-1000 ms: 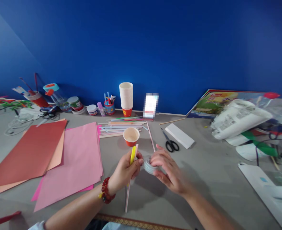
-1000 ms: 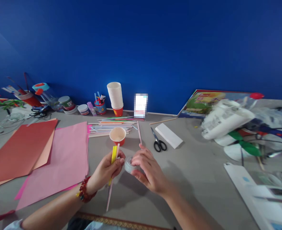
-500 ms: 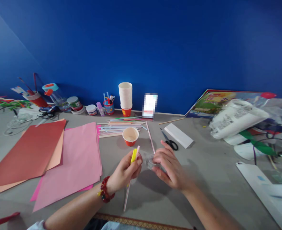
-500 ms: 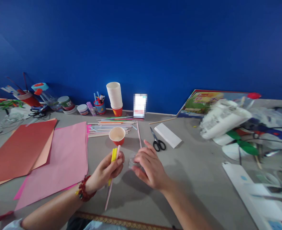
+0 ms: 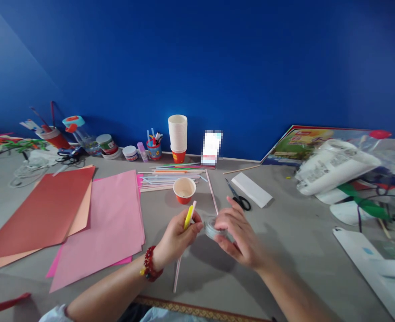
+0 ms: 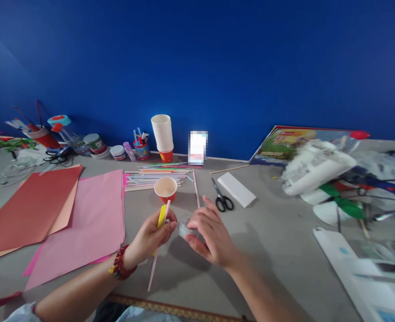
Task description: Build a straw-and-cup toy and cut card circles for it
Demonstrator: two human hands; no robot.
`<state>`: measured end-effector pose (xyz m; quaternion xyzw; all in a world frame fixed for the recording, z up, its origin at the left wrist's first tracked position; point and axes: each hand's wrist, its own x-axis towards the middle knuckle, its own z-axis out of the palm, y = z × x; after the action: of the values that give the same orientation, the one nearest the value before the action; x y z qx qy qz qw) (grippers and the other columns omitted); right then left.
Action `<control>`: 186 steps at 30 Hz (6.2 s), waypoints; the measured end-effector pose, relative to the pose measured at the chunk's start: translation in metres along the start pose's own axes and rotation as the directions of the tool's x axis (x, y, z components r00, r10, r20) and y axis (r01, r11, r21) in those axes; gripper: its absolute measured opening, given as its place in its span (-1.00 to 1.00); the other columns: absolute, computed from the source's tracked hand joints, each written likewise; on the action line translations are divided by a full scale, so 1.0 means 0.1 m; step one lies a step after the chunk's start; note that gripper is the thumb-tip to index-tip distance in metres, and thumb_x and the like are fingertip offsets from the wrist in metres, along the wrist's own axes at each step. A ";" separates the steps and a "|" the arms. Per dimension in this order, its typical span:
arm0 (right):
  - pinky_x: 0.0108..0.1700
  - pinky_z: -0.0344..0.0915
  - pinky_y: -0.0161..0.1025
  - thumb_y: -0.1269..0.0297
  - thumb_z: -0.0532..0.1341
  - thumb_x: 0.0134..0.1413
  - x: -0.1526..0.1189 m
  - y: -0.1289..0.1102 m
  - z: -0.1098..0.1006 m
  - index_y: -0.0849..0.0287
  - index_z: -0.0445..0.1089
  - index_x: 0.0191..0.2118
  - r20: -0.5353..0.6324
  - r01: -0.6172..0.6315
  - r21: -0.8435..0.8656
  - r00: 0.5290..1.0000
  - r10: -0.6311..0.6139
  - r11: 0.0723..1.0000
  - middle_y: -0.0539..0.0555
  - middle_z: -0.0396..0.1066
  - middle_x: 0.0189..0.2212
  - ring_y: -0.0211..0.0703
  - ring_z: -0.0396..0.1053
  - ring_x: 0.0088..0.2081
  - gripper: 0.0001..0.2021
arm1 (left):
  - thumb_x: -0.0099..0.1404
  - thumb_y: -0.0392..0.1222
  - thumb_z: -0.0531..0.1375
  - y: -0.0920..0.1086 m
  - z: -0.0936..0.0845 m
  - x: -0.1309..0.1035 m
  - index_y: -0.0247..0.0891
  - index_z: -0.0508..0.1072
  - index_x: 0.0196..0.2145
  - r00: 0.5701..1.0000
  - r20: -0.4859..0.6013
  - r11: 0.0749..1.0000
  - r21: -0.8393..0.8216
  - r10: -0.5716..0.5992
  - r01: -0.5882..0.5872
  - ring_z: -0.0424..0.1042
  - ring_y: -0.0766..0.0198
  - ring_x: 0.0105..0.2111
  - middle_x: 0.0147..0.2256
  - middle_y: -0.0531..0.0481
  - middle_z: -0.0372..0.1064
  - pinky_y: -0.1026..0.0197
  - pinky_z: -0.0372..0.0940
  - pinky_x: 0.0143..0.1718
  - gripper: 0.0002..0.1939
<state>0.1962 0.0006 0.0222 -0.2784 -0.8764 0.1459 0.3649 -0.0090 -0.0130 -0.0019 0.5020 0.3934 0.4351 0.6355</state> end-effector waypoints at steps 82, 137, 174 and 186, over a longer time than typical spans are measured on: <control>0.21 0.16 0.07 0.27 0.27 0.15 -0.01 0.12 0.00 0.08 0.47 -0.41 -0.025 -0.296 0.704 0.898 0.440 0.646 -0.05 0.31 -0.51 -0.20 0.25 -0.39 -0.88 | 0.37 0.07 0.12 0.10 0.13 -0.05 -0.31 0.33 -0.23 0.893 0.364 0.881 -0.284 -0.266 0.379 0.26 0.47 -0.73 -0.54 0.10 0.33 0.26 0.42 -0.56 -0.66; -0.37 0.22 -0.25 -0.03 0.35 0.02 0.38 -0.11 0.26 0.10 0.36 -0.44 0.205 -0.329 0.931 0.830 0.519 0.159 -0.01 0.30 -0.45 -0.20 0.23 -0.41 -0.69 | 0.24 0.25 0.18 0.14 0.28 -0.06 -0.26 0.29 -0.36 0.812 0.377 0.845 -0.122 -0.446 0.520 -0.07 0.56 -0.71 -0.55 0.21 0.09 0.39 -0.22 -0.73 -0.54; -0.39 0.18 -0.33 0.09 0.23 0.20 0.51 -0.10 0.21 0.13 0.42 -0.32 0.225 -0.473 0.725 0.850 0.476 0.501 -0.04 0.34 -0.45 -0.28 0.22 -0.45 -0.78 | 0.29 0.30 0.08 0.23 0.39 -0.15 -0.26 0.32 -0.31 0.850 0.368 0.918 0.029 -0.377 0.395 -0.05 0.51 -0.70 -0.59 0.21 0.06 0.38 -0.14 -0.72 -0.51; -0.34 0.18 -0.28 0.13 0.26 0.15 0.48 0.22 -0.08 0.12 0.45 -0.37 -0.002 -0.456 0.614 0.816 0.578 0.645 -0.03 0.37 -0.47 -0.22 0.24 -0.43 -0.82 | 0.35 0.18 0.08 0.30 0.21 0.09 -0.21 0.21 -0.36 0.943 0.246 0.924 -0.253 -0.226 0.287 -0.11 0.55 -0.77 -0.62 0.23 0.13 0.44 -0.19 -0.79 -0.62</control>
<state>0.1823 0.0474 0.0447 -0.4041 -0.6288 0.4792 0.4600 0.0084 -0.0074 0.0306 0.3926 0.3189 0.3436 0.7913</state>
